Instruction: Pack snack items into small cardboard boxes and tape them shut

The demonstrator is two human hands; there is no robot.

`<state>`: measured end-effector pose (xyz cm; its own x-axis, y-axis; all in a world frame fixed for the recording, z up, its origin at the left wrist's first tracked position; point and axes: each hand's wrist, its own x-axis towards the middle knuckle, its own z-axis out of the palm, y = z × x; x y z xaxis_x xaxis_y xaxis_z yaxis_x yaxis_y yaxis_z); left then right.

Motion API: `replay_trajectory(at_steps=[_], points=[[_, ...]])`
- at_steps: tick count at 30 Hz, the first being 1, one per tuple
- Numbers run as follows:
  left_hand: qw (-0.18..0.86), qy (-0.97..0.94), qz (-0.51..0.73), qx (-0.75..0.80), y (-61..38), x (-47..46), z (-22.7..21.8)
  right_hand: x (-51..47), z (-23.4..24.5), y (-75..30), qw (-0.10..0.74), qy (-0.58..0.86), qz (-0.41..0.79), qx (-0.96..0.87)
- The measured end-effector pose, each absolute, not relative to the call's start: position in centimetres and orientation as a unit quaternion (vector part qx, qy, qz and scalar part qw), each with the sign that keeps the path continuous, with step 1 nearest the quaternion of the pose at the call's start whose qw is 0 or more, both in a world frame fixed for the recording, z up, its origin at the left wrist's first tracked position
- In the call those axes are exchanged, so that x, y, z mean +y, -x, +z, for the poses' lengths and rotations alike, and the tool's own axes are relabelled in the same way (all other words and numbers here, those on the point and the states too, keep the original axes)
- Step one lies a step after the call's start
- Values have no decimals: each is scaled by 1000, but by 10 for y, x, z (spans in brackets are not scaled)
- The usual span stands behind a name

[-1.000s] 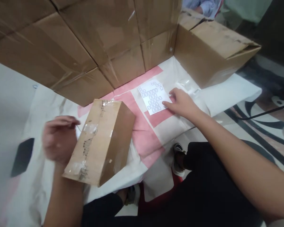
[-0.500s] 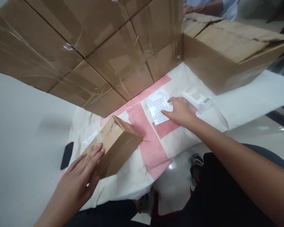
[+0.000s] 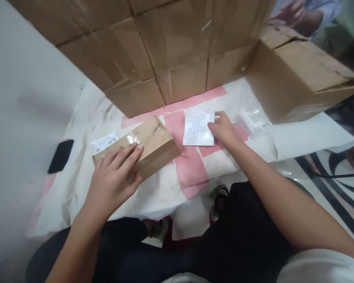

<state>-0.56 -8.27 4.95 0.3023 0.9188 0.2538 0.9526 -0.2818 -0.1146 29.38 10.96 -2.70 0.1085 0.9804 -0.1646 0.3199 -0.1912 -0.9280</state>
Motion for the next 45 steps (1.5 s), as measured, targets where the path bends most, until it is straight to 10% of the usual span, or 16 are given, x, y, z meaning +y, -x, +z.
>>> replay_trajectory(at_steps=[9,25,45], points=[[116,781,-62,-610,-4,-95,56,-6,-7,-275,442,514,571,-464],[184,793,-238,-529,-54,-132,32,-78,-28,-319,294,457,741,-394],[-89,846,-252,-461,-57,-167,-32,-111,-35,-284,109,396,775,-480]])
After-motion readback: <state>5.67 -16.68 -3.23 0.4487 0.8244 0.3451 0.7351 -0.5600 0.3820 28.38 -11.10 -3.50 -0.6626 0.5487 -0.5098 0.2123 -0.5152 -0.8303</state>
